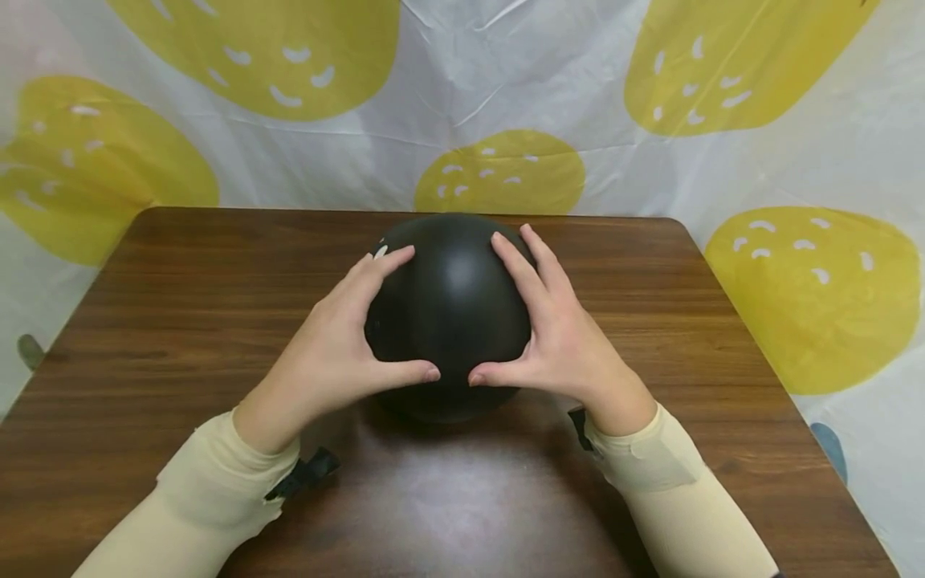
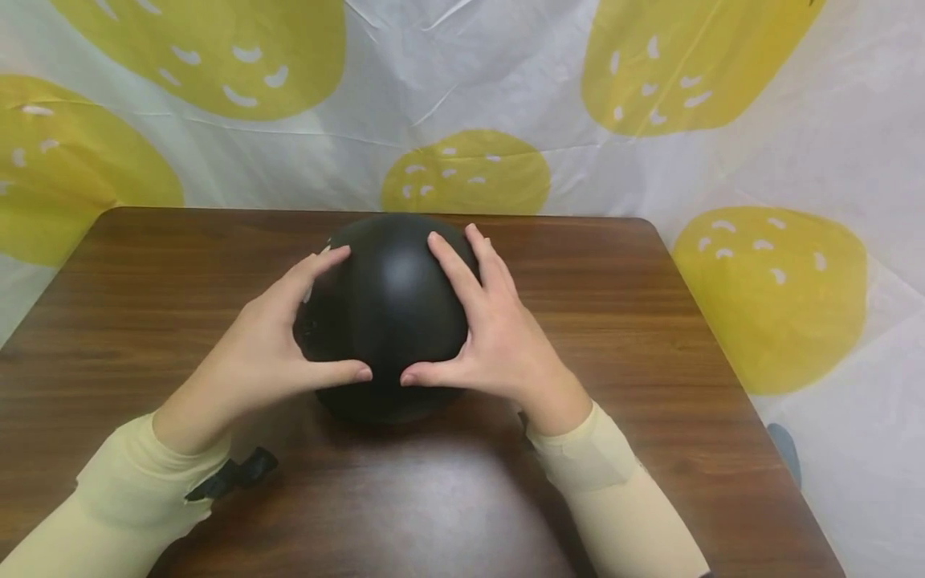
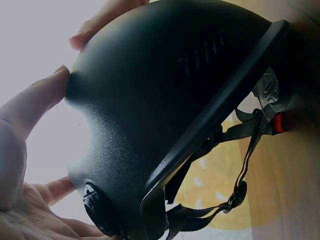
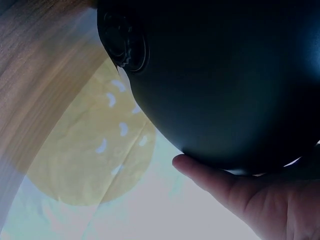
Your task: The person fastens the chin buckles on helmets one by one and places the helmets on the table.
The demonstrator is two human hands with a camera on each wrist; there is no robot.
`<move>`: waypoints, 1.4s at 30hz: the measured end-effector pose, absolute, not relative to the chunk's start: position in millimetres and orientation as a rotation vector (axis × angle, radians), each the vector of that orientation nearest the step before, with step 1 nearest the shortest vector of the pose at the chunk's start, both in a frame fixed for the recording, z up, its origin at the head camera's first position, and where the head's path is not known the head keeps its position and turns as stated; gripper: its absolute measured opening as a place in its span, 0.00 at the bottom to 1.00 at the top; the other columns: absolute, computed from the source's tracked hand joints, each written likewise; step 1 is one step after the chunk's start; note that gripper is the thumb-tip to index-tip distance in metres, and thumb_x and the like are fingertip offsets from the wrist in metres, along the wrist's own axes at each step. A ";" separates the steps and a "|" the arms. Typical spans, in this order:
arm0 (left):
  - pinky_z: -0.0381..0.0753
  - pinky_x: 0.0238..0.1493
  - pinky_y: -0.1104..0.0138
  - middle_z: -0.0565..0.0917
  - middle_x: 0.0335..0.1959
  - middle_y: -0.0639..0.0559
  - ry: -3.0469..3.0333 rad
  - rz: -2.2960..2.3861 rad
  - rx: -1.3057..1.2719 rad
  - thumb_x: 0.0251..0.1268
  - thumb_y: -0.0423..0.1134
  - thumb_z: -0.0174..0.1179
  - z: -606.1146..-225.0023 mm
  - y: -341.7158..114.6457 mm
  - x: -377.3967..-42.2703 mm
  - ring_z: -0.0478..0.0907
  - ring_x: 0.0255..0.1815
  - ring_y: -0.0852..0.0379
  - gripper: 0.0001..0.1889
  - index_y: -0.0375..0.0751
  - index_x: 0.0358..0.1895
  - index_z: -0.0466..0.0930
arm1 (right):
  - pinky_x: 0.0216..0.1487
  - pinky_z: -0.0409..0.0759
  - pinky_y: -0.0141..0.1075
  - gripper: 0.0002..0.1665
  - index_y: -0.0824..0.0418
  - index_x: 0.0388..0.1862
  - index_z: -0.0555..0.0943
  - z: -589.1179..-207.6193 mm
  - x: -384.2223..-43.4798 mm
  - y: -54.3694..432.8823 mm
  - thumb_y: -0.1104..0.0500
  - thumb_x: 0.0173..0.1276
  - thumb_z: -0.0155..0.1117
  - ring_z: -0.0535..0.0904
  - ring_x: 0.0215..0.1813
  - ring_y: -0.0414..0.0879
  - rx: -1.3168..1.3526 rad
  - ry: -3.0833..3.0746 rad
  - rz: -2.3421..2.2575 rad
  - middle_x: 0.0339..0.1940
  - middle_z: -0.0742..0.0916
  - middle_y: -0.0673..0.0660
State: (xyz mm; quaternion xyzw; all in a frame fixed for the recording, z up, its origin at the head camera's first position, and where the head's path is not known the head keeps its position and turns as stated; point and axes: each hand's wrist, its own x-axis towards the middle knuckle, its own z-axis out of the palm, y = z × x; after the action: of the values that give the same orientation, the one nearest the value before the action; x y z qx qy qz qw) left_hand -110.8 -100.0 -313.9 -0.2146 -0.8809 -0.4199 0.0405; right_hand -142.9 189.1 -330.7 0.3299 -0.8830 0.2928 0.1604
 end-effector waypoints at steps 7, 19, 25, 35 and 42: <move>0.65 0.76 0.42 0.59 0.85 0.49 -2.628 -1.266 -0.683 0.42 0.52 0.90 -312.8 -95.3 -106.2 0.56 0.85 0.46 0.69 0.50 0.87 0.51 | 0.74 0.65 0.67 0.83 0.45 0.90 0.53 -331.4 -142.4 190.0 0.20 0.40 0.84 0.48 0.88 0.56 0.945 -2.513 0.839 0.89 0.54 0.56; 0.61 0.77 0.38 0.61 0.83 0.44 -2.556 -1.181 -0.727 0.43 0.49 0.89 -309.5 -91.4 -96.3 0.50 0.86 0.40 0.66 0.40 0.85 0.54 | 0.74 0.64 0.68 0.82 0.45 0.90 0.53 -329.1 -139.9 186.8 0.08 0.42 0.66 0.47 0.88 0.54 0.952 -2.498 0.872 0.89 0.53 0.55; 0.59 0.78 0.38 0.65 0.80 0.41 -2.522 -1.157 -0.741 0.44 0.48 0.89 -311.1 -85.4 -91.5 0.51 0.86 0.39 0.59 0.37 0.79 0.62 | 0.74 0.63 0.68 0.81 0.47 0.89 0.56 -329.5 -139.5 186.4 0.08 0.43 0.66 0.47 0.88 0.55 0.961 -2.460 0.891 0.88 0.55 0.58; 0.60 0.75 0.34 0.69 0.75 0.34 -2.451 -1.070 -0.801 0.43 0.46 0.88 -313.0 -78.2 -83.5 0.52 0.85 0.36 0.54 0.32 0.73 0.65 | 0.74 0.63 0.68 0.77 0.46 0.87 0.60 -323.5 -132.9 185.9 0.09 0.44 0.67 0.47 0.87 0.56 0.964 -2.419 0.892 0.88 0.55 0.56; 0.64 0.70 0.30 0.65 0.80 0.33 -2.428 -1.027 -0.809 0.45 0.47 0.87 -314.4 -74.8 -79.6 0.52 0.86 0.37 0.54 0.33 0.73 0.65 | 0.76 0.61 0.66 0.76 0.47 0.86 0.63 -322.7 -130.6 184.8 0.09 0.44 0.67 0.49 0.87 0.57 0.966 -2.379 0.895 0.88 0.57 0.57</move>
State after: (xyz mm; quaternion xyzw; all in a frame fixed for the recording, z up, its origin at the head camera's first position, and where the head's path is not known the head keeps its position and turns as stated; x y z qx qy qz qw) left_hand -79.6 -74.8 -314.4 -0.2879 -0.8643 -0.3655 0.1910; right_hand -130.6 184.8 -322.7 0.3474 -0.8554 0.3218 0.2096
